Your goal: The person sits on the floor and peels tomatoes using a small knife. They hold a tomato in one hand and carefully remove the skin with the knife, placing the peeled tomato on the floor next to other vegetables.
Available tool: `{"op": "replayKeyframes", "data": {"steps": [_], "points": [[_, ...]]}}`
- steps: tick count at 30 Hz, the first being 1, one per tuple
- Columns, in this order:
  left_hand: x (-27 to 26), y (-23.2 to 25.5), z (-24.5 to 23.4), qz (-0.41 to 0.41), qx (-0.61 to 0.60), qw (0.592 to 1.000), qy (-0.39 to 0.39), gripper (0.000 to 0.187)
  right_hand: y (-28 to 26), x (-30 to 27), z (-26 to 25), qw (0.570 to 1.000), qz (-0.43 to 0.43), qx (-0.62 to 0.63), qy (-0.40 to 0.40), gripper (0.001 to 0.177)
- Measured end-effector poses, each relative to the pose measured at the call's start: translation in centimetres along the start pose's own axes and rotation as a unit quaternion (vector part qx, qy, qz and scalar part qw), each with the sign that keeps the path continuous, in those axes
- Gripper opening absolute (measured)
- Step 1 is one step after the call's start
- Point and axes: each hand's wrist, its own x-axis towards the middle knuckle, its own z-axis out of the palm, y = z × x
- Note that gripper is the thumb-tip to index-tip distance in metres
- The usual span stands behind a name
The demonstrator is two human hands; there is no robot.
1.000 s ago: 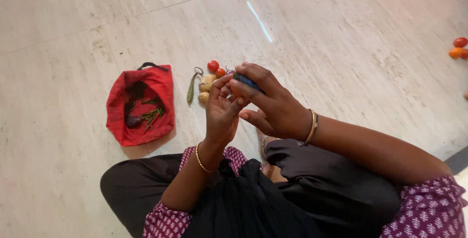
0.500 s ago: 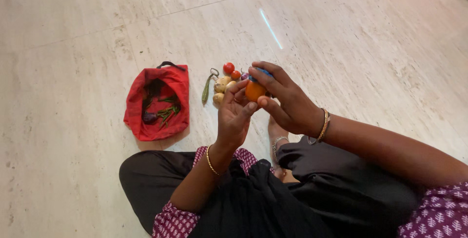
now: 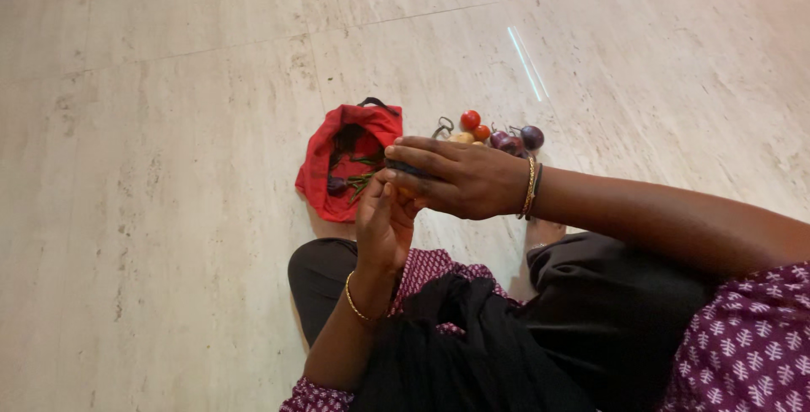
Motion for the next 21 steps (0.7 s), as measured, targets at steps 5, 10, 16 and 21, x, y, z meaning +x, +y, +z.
{"op": "replayKeyframes", "data": {"steps": [5,10,16,21], "points": [[-0.9,2.7,-2.4,-0.009,0.026,1.0,0.015,0.036,0.0,2.8,2.3,0.998,-0.021,0.041,-0.047,0.061],[-2.2,3.0,-4.5,-0.041,0.053,0.997,-0.05,0.044,-2.2,4.2,2.2,0.995,-0.03,0.057,-0.073,0.069],[-2.8,3.2,-7.0,-0.048,-0.028,0.996,0.064,0.046,-3.1,5.4,4.1,0.995,-0.009,0.101,-0.023,0.067],[-1.9,1.8,-7.6,0.017,0.0,0.998,0.053,0.039,-2.7,3.8,7.6,0.989,0.092,0.11,0.045,0.067]]}}
